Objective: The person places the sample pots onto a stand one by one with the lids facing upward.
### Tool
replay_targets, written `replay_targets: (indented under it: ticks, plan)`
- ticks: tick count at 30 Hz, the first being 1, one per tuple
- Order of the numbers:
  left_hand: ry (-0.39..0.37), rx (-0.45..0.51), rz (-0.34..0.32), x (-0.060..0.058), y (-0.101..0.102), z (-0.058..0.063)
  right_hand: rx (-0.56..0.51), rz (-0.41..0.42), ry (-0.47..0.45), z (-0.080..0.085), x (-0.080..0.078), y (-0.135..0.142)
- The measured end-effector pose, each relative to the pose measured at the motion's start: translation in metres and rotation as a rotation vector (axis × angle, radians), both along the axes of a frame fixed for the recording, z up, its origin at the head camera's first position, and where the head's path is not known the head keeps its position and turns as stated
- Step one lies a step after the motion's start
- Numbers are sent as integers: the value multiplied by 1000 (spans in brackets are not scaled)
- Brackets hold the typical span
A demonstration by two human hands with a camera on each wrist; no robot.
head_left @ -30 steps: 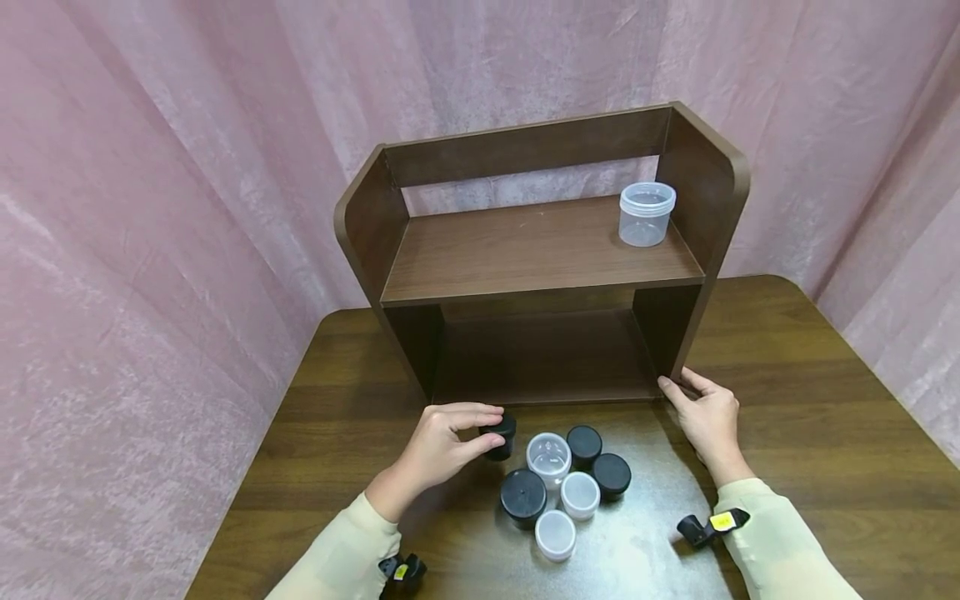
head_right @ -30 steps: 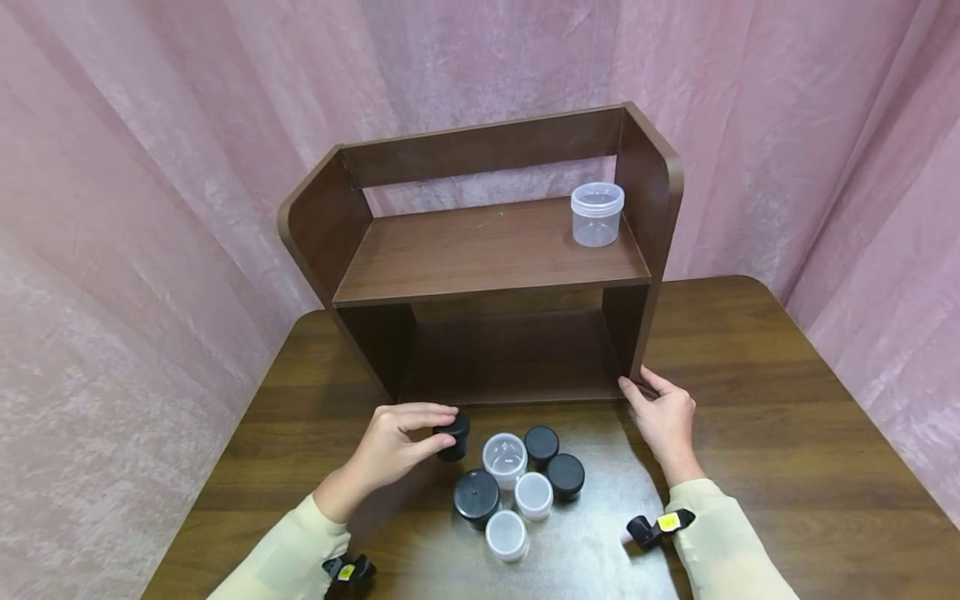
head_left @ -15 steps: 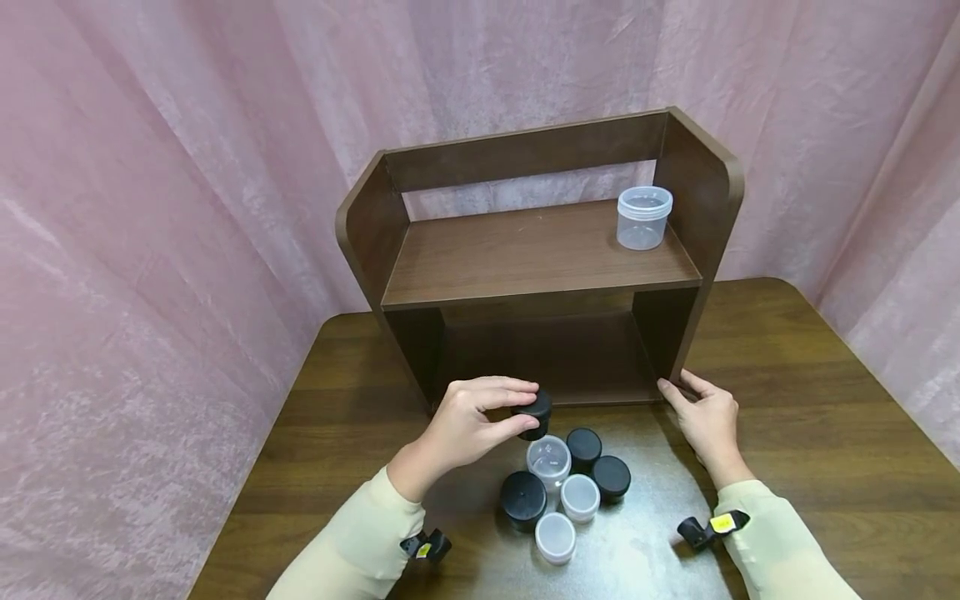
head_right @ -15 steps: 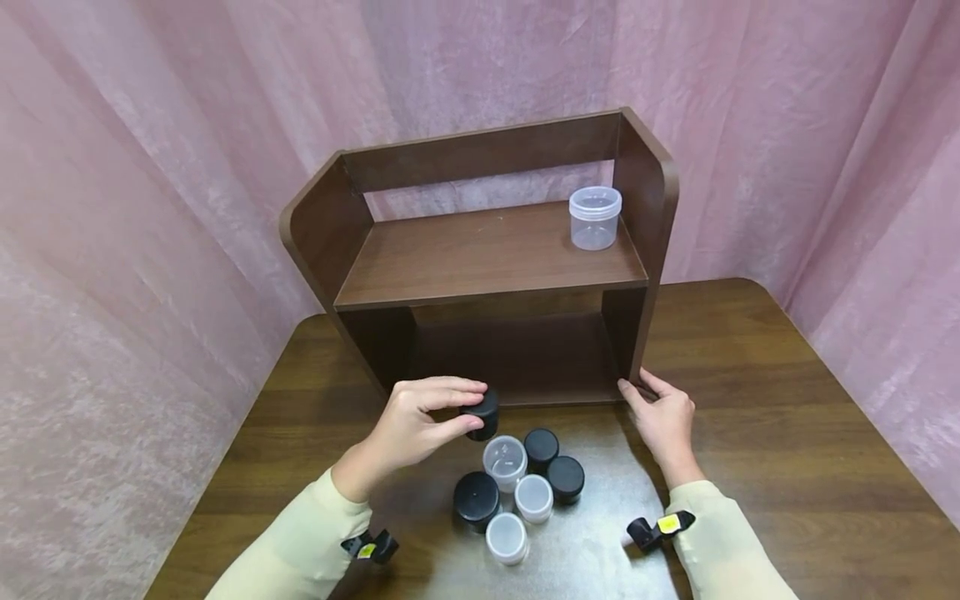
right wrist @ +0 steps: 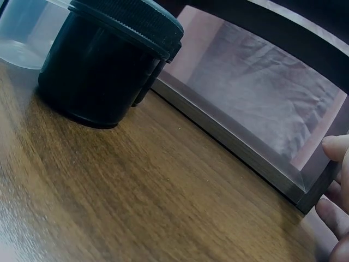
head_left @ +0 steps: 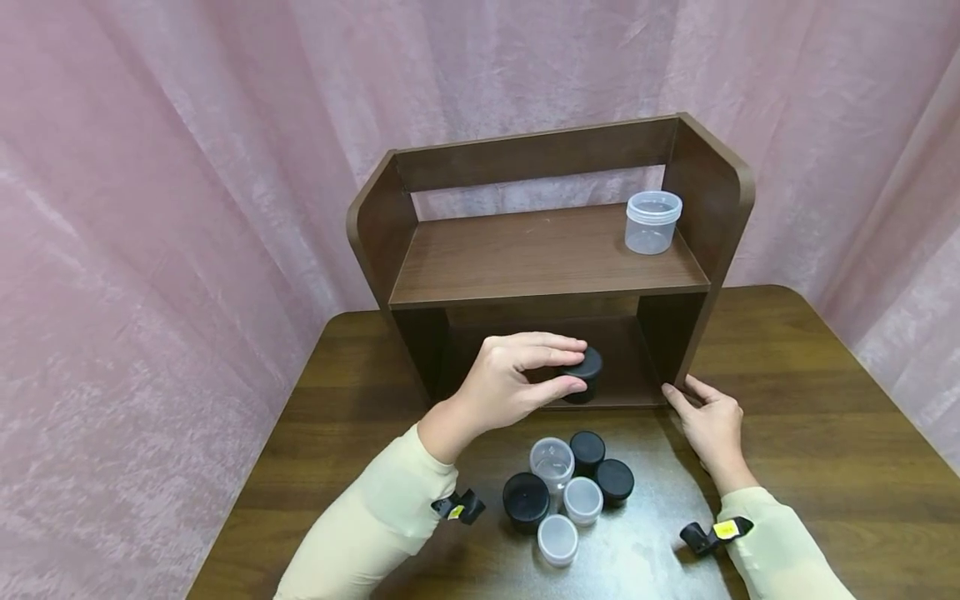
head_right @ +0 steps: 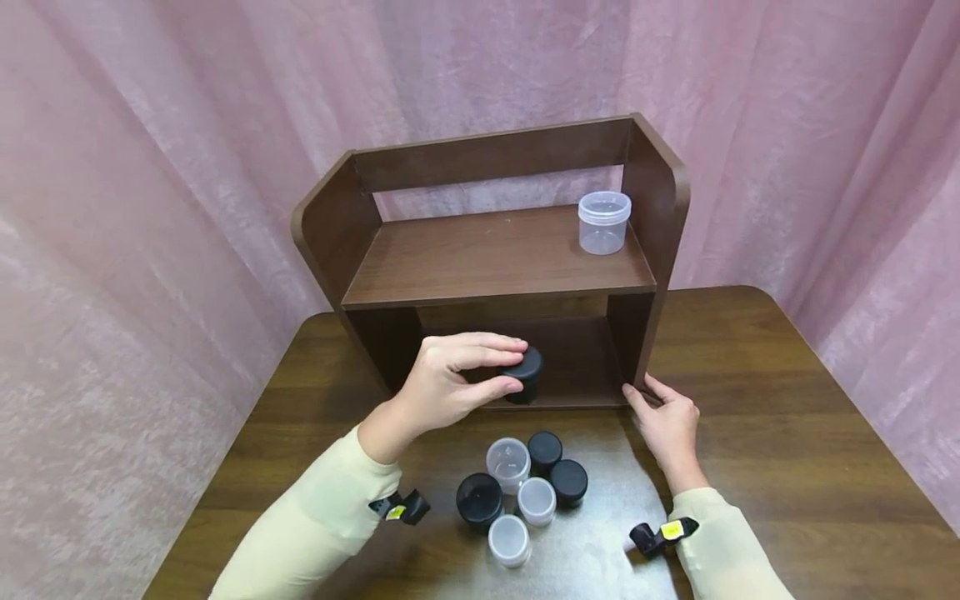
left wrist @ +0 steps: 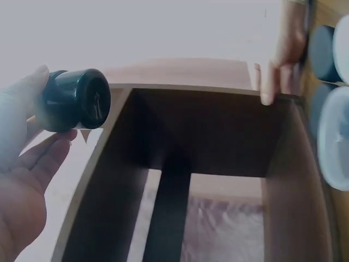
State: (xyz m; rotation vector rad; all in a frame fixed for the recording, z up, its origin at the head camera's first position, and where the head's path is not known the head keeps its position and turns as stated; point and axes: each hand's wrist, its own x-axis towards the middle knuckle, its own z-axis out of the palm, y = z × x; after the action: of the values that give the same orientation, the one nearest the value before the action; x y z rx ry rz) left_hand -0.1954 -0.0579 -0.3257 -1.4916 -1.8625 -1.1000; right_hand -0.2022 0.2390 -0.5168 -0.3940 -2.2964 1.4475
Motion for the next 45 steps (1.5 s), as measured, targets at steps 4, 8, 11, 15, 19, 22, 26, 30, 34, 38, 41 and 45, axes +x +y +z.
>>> replay_targets:
  ticks: [4, 8, 11, 15, 19, 22, 26, 30, 34, 38, 41, 45]
  plan:
    - [-19, 17, -28, -6, 11, 14, 2, -13, 16, -2, 0, 0]
    - [-16, 22, -33, -11, 22, 30, 14, -30, 22, -3, 1, 1]
    - [-10, 22, -27, -15, 30, 39, 22, -35, 13, -3, 1, 1]
    - [-9, 20, -26, -23, 40, 46, 16, -27, -4, -2, 3, 1]
    - [-14, 15, -15, -32, 48, 51, -4, -12, 1, 0, 4, 1]
    - [-24, 11, 3, -41, 52, 56, -7, -7, 10, -1, 3, 1]
    - [-34, 12, 40, -53, 56, 61, -16, 5, 30, -1, 2, 0]
    - [-60, -7, 80, -65, 60, 63, 1, 2, 46, -1, 1, -1]
    - [-87, -30, 124, -76, 63, 60, 25, -16, 34, -2, -1, -2]
    - [-83, -36, 156, -85, 66, 58, 17, -24, 25, -4, -2, -1]
    - [-95, -43, 167, -89, 68, 57, 10, -24, 21, -6, -3, 0]
    - [-81, -86, 186, -91, 67, 58, 7, -22, 26, -5, -4, 0]
